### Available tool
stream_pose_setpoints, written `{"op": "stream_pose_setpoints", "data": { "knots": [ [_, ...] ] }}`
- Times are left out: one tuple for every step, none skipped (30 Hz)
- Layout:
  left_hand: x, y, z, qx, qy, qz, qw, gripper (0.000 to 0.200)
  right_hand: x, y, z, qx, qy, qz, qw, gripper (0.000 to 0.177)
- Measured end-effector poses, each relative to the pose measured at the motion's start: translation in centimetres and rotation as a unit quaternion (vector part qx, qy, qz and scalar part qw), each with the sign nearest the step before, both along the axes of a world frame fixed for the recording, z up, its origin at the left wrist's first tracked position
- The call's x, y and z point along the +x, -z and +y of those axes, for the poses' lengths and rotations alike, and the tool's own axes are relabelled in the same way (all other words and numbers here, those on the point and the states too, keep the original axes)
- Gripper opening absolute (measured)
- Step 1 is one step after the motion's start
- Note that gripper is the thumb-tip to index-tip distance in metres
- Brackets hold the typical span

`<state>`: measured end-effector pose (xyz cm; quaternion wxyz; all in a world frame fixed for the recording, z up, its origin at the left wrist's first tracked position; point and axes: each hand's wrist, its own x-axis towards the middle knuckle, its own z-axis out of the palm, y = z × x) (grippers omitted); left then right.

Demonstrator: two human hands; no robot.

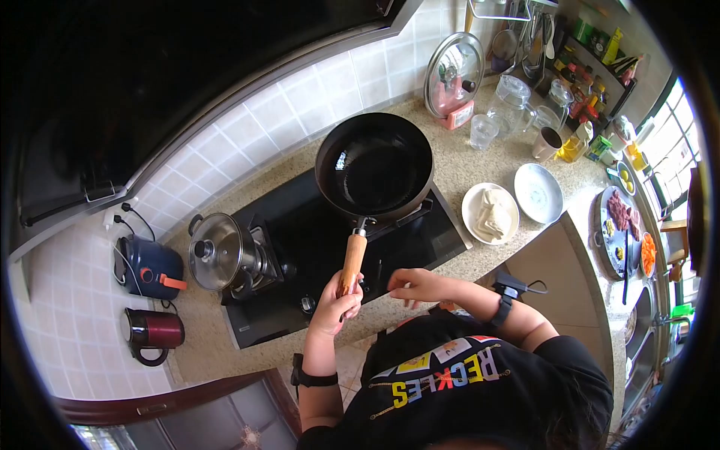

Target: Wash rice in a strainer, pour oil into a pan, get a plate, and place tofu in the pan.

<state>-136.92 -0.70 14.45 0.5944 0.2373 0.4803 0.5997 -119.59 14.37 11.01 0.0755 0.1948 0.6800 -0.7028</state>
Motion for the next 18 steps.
{"op": "stream_pose_setpoints", "data": {
  "knots": [
    [0.0,0.1,-0.1,0.001,0.001,0.000,1.000,0.038,1.0,0.9,0.3,-0.001,-0.002,-0.026,1.000,0.031],
    [-0.1,0.2,-0.1,0.004,-0.005,-0.061,0.998,0.038,2.4,2.0,0.4,-0.002,-0.005,-0.052,0.999,0.031],
    [-0.1,0.4,-0.2,0.007,-0.012,-0.121,0.993,0.038,3.8,2.3,0.5,-0.036,-0.020,-0.104,0.994,0.029],
    [0.0,0.5,-0.3,0.007,-0.010,-0.122,0.992,0.038,5.4,2.7,0.7,-0.070,-0.035,-0.156,0.985,0.028],
    [0.4,0.8,-0.6,0.014,-0.042,-0.160,0.986,0.039,7.3,3.4,0.8,-0.081,-0.023,-0.163,0.983,0.027],
    [0.8,1.1,-0.9,0.021,-0.073,-0.198,0.977,0.042,9.1,4.2,0.9,-0.092,-0.011,-0.171,0.981,0.027],
    [1.0,1.4,-1.4,0.028,-0.104,-0.235,0.966,0.047,10.7,3.8,0.8,-0.080,0.021,-0.193,0.978,0.027],
    [1.0,2.4,-2.2,0.002,-0.114,-0.234,0.965,0.052,12.5,3.4,0.7,-0.068,0.054,-0.214,0.973,0.028],
    [0.8,4.2,-3.6,-0.025,-0.087,-0.209,0.974,0.051,14.6,4.7,0.7,-0.062,0.075,-0.266,0.959,0.027],
    [0.6,6.4,-5.3,-0.051,-0.059,-0.183,0.980,0.050,17.0,6.1,0.6,-0.055,0.096,-0.317,0.942,0.027],
    [0.6,8.2,-7.4,-0.090,-0.002,-0.140,0.986,0.048,19.1,7.0,0.3,-0.121,0.117,-0.324,0.931,0.027],
    [1.2,7.7,-8.5,-0.141,0.029,-0.089,0.986,0.038,20.5,7.3,-0.3,-0.163,0.129,-0.341,0.917,0.027],
    [2.1,8.0,-10.0,-0.189,0.055,-0.044,0.980,0.033,22.0,7.7,-1.2,-0.181,0.143,-0.315,0.921,0.026],
    [3.1,8.5,-11.2,-0.236,0.079,0.000,0.969,0.028,22.9,8.5,-2.1,-0.192,0.173,-0.315,0.913,0.026],
    [4.2,9.2,-12.0,-0.238,0.082,0.000,0.968,0.028,23.7,9.4,-3.0,-0.203,0.203,-0.314,0.905,0.026],
    [5.5,10.1,-12.4,-0.276,0.085,0.039,0.957,0.025,24.3,11.1,-3.9,-0.206,0.205,-0.315,0.904,0.026],
    [6.7,11.0,-12.5,-0.313,0.088,0.079,0.942,0.023,24.8,13.2,-4.6,-0.124,0.202,-0.282,0.929,0.027],
    [7.7,12.3,-12.6,-0.316,0.090,0.080,0.941,0.023,25.2,14.5,-5.2,-0.044,0.197,-0.248,0.948,0.029]
  ]
}}
